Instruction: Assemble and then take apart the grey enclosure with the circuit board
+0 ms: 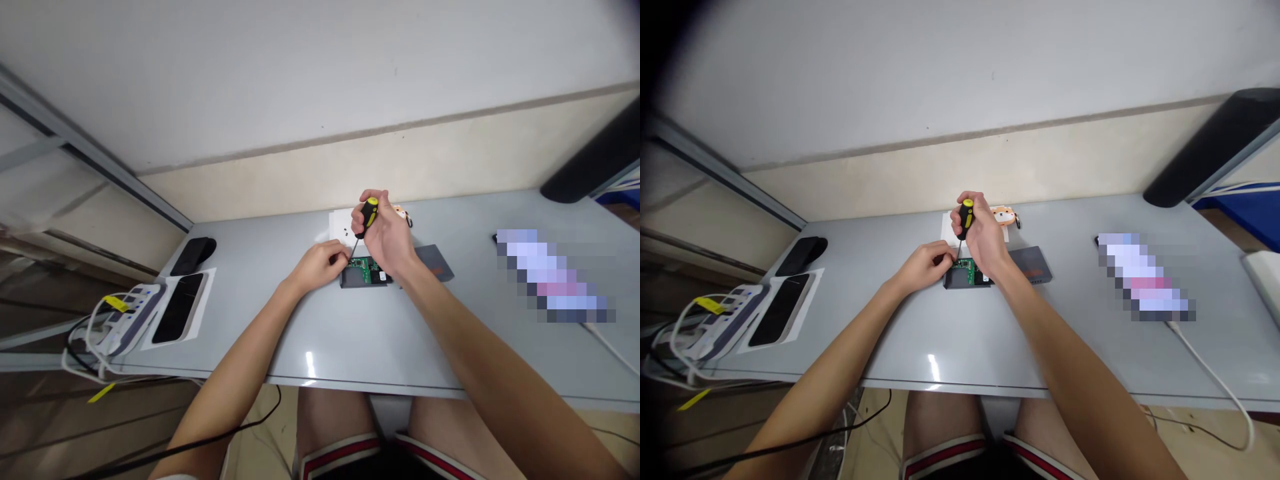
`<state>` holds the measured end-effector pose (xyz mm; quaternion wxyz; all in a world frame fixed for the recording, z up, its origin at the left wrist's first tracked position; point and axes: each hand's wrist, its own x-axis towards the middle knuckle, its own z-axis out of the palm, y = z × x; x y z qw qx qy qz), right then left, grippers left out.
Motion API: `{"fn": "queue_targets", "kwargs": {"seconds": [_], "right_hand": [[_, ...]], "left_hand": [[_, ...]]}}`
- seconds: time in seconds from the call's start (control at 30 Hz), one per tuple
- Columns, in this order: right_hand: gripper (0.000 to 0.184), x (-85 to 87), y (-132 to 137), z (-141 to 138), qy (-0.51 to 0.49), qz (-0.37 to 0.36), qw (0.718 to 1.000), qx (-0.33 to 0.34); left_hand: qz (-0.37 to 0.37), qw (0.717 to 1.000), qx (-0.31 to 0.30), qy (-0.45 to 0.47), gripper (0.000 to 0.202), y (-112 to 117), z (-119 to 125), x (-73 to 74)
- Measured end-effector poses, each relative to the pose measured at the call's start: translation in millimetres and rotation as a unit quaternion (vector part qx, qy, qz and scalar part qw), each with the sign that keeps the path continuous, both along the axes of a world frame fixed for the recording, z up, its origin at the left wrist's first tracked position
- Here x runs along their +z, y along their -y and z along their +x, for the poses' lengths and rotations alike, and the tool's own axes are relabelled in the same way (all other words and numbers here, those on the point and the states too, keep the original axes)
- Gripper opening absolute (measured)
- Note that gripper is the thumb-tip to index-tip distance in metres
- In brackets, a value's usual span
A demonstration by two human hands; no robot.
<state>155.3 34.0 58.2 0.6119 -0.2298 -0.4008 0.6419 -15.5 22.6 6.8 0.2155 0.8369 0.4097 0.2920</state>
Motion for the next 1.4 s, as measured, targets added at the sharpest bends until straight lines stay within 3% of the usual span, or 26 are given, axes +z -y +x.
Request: {"fn": "queue_targets", "kwargs": {"seconds": [0.17, 0.33, 0.6, 0.93, 1.4], "right_hand": [[0.043, -5.2, -2, 2, -0.003, 0.014, 1.000, -0.017], [0.035, -0.4, -5, 12, 0.039, 0.027, 0.999, 0.007], [0.040, -0.1, -1, 7, -0.013, 0.009, 1.000, 0.010], [0.039, 2.2, -2, 8, 0.031, 0.021, 0.999, 0.028], [0.044, -4.0, -5, 5, 0.025, 0.034, 0.999, -0.005]], "left_hand": [[0.003, 1.000, -0.004, 0.007, 0.024, 0, -1, -0.8], [-0.001, 1.000, -0.001, 0.001, 0.024, 0, -1, -0.9], [0.010, 1.000, -0.001, -0.001, 0.024, 0, 0, -0.3], [0.007, 1.000, -0.002, 0.001, 0.024, -1, -1, -1.8], [-0.001, 1.000, 0.007, -0.005, 0.024, 0, 0, 0.2]]}}
